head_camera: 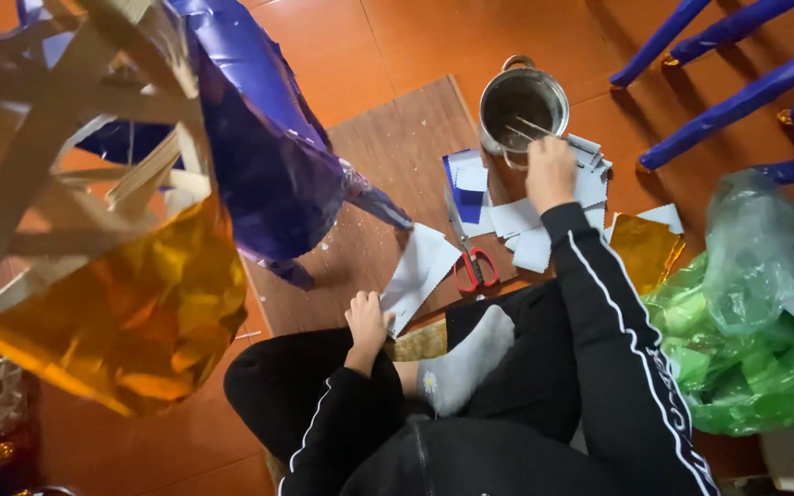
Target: The person is decorating a woven horse frame by applying adhesive and colored paper or foil strips.
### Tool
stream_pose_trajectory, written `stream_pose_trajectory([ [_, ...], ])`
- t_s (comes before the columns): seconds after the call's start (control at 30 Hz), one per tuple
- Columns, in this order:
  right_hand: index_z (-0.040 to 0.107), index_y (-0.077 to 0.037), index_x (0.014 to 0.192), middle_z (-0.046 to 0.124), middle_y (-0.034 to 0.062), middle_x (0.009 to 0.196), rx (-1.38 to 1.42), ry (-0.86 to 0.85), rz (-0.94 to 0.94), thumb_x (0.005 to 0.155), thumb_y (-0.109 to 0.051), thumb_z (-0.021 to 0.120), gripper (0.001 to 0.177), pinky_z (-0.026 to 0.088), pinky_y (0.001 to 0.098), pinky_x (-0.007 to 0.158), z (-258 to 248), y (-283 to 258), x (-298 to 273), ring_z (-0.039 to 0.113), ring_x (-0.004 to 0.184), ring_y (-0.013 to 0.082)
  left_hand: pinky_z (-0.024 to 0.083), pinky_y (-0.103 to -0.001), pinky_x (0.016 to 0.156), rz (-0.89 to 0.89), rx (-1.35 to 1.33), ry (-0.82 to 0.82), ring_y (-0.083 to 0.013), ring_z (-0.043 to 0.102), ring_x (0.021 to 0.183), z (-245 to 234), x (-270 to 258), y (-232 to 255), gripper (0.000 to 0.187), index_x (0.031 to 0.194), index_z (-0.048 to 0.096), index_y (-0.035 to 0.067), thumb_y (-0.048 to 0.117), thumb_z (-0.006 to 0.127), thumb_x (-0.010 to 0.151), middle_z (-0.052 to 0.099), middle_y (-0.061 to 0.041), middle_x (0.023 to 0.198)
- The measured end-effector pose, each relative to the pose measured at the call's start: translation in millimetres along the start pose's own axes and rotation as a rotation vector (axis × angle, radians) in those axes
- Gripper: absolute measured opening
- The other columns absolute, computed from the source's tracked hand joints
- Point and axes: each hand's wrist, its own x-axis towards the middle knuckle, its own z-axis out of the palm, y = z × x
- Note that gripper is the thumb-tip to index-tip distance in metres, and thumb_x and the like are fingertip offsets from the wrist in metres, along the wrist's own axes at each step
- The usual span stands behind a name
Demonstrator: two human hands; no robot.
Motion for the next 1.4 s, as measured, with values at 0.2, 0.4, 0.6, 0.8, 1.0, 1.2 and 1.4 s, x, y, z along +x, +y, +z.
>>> stream_pose_trajectory([
  [0.2, 0.062, -0.016, 0.113, 0.049, 0.0089, 0.087, -0.28, -0.021, 0.127, 0.091, -0.009, 0.061, 0.023, 0.055, 0.045, 0.049, 7.3, 12.3, -16.5, 0.063, 0.069, 0.0314, 0.047, -0.045, 0.096, -0.023, -0.117, 0.012, -0.0232, 0.054, 0.111, -5.1, 0.9, -1.5, 0.047, 0.119, 0.051, 0.021, 0.039, 0.075, 0.082, 0.05, -0.001, 0.111],
  [0.4, 0.06, -0.015, 0.122, 0.062, 0.017, 0.087, -0.046, -0.27, 0.431, 0.1, -0.03, 0.049, 0.029, 0.057, 0.0517, 0.067, -29.6, -50.1, -50.2, 0.071, 0.079, 0.0399, 0.05, -0.049, 0.086, -0.015, -0.402, -0.008, -0.0324, 0.061, 0.098, 4.0, 6.5, -9.3, 0.034, 0.108, 0.059, 0.017, 0.024, 0.076, 0.08, 0.058, -0.008, 0.096],
  [0.6, 0.06, -0.01, 0.131, 0.058, 0.0185, 0.085, 0.709, -0.333, 0.793, 0.102, -0.035, 0.053, 0.038, 0.044, 0.0394, 0.058, 37.0, -36.1, -76.0, 0.054, 0.072, 0.0301, 0.057, -0.041, 0.062, -0.101, -0.897, 0.01, -0.0275, 0.063, 0.077, -12.6, -0.1, -11.2, 0.021, 0.093, 0.068, 0.011, 0.025, 0.078, 0.08, 0.059, -0.011, 0.08],
  [0.8, 0.067, -0.011, 0.115, 0.043, 0.0002, 0.062, 1.344, -0.41, 1.13, 0.099, -0.032, 0.052, 0.031, 0.025, 0.014, 0.031, 27.3, -38.3, -69.2, 0.046, 0.048, 0.009, 0.058, -0.047, 0.066, -0.279, -0.85, 0.005, -0.0317, 0.067, 0.079, 41.1, 10.9, -44.2, 0.034, 0.084, 0.071, 0.007, 0.04, 0.074, 0.081, 0.067, -0.017, 0.076],
  [1.0, 0.058, -0.01, 0.122, 0.03, -0.0017, 0.053, 1.647, -0.327, 0.899, 0.107, -0.028, 0.037, 0.032, 0.019, 0.0165, 0.031, -35.3, -73.7, -71.4, 0.03, 0.038, 0.0069, 0.057, -0.052, 0.075, -0.437, -0.883, 0.215, -0.0433, 0.069, 0.09, 36.0, 13.3, -44.0, 0.031, 0.096, 0.07, -0.003, 0.027, 0.061, 0.09, 0.069, -0.026, 0.086],
  [1.2, 0.053, -0.012, 0.134, 0.042, 0.0065, 0.054, 1.863, -0.566, 0.629, 0.103, -0.022, 0.044, 0.034, 0.028, 0.0172, 0.029, -39.5, -124.1, -125.8, 0.038, 0.039, 0.0114, 0.061, -0.054, 0.061, -0.578, -1.793, 0.15, -0.0374, 0.067, 0.074, 64.1, 43.5, -28.1, 0.038, 0.114, 0.056, -0.012, 0.018, 0.065, 0.092, 0.058, -0.026, 0.091],
  [1.4, 0.055, -0.007, 0.131, 0.049, 0.0078, 0.062, 1.349, -0.819, 0.663, 0.102, -0.017, 0.047, 0.031, 0.03, 0.0174, 0.029, -26.8, -220.2, -123.5, 0.042, 0.04, 0.0103, 0.063, -0.054, 0.061, -0.579, -1.766, 0.075, -0.0424, 0.068, 0.08, 42.8, 38.3, -9.4, 0.051, 0.119, 0.05, -0.017, 0.015, 0.072, 0.087, 0.051, -0.035, 0.105],
])
